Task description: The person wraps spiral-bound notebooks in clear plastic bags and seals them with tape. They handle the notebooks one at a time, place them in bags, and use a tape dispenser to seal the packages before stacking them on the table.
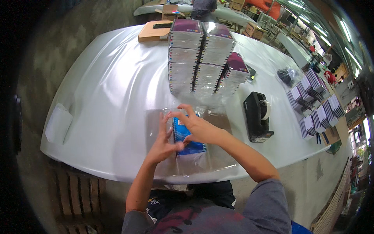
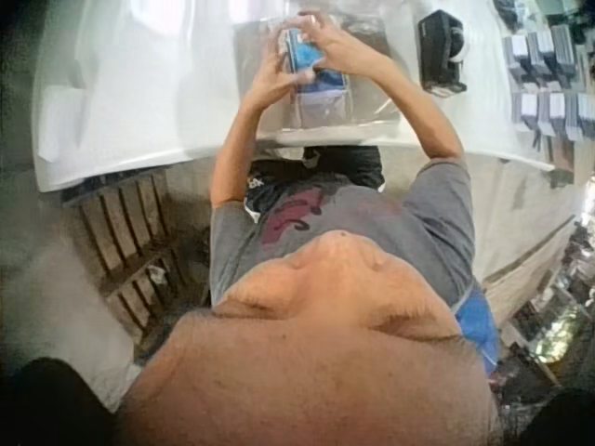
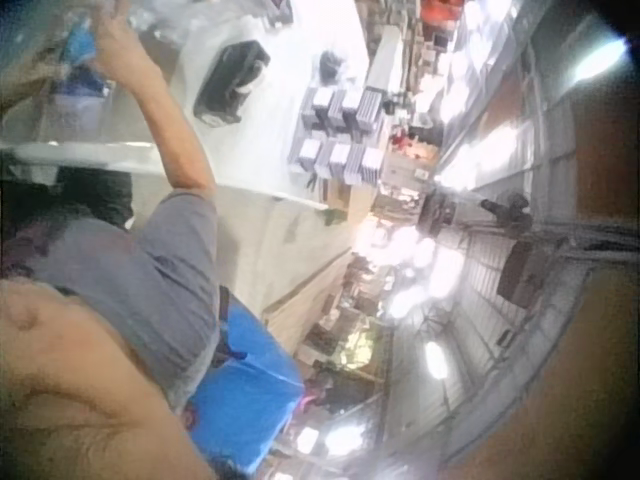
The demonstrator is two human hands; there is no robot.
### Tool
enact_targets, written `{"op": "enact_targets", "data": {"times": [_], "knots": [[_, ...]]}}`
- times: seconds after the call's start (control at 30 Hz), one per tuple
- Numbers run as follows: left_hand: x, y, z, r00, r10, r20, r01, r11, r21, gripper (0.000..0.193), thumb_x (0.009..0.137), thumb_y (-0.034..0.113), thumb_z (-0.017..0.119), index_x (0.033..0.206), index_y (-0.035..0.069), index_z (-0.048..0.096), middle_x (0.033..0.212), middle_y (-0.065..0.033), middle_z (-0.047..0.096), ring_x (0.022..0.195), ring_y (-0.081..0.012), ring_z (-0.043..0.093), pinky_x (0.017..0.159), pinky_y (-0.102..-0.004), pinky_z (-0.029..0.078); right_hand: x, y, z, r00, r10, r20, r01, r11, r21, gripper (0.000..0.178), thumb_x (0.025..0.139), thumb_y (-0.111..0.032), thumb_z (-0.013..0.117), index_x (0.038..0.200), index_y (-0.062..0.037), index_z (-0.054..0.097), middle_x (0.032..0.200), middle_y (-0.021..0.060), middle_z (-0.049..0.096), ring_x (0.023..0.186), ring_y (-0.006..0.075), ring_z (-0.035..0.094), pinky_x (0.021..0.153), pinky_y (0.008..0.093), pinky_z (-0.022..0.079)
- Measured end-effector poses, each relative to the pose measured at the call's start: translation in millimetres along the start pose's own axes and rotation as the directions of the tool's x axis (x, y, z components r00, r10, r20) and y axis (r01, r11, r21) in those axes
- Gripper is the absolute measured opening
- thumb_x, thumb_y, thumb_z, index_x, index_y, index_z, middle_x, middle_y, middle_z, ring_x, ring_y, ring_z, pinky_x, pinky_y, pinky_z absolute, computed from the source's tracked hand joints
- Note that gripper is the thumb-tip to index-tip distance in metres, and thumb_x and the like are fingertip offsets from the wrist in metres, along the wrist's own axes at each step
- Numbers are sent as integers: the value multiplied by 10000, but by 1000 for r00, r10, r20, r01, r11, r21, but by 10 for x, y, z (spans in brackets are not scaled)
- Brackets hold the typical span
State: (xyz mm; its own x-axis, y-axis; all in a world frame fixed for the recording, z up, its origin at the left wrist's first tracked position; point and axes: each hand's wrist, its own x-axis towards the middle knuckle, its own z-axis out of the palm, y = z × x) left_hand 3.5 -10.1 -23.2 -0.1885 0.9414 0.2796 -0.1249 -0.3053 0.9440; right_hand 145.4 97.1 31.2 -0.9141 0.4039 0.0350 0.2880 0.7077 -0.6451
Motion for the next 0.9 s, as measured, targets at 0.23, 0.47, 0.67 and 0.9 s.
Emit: {"op": "enact_targets", "data": {"times": [0.23, 0.47, 0.67, 0.9], "knots": [[238, -209, -262, 980, -72, 184, -101, 620, 778, 514, 653, 267, 814, 1141, 214, 663, 1459, -257, 239, 1343, -346, 311, 1032, -419, 371, 17, 62, 8, 964, -267, -8, 250, 911, -327, 1017, 556, -75, 825, 1402, -180, 271, 1422, 195, 213, 1219, 421, 421, 986, 453, 421], [256, 70, -296, 890, -450, 77, 305, 712, 632, 578, 652, 327, 819, 1189, 220, 633, 1464, -229, 271, 1381, -332, 234, 1047, -425, 346, -659, 49, -234, 819, 119, -562, -168, 985, -37, 626, 657, -189, 796, 1220, -119, 532, 1292, 130, 436, 1160, 341, 487, 949, 399, 438], [234, -2, -271, 936, -321, 143, 136, 706, 695, 578, 667, 359, 809, 1195, 212, 627, 1373, -248, 416, 1398, -333, 188, 1057, -443, 321, -2096, 718, -601, 129, 529, -839, -808, 546, 220, 393, 812, -352, 671, 1074, -68, 600, 997, 119, 566, 986, 267, 552, 811, 359, 458], [257, -216, -376, 935, -305, 183, 114, 744, 658, 577, 673, 222, 829, 1207, 173, 615, 1452, -295, 220, 1283, -349, 381, 644, -347, 584, -2340, 1054, -651, 241, 927, -288, -355, 360, 863, 269, 872, -367, 614, 936, -106, 624, 833, -11, 548, 823, 151, 455, 652, 379, 422]]}}
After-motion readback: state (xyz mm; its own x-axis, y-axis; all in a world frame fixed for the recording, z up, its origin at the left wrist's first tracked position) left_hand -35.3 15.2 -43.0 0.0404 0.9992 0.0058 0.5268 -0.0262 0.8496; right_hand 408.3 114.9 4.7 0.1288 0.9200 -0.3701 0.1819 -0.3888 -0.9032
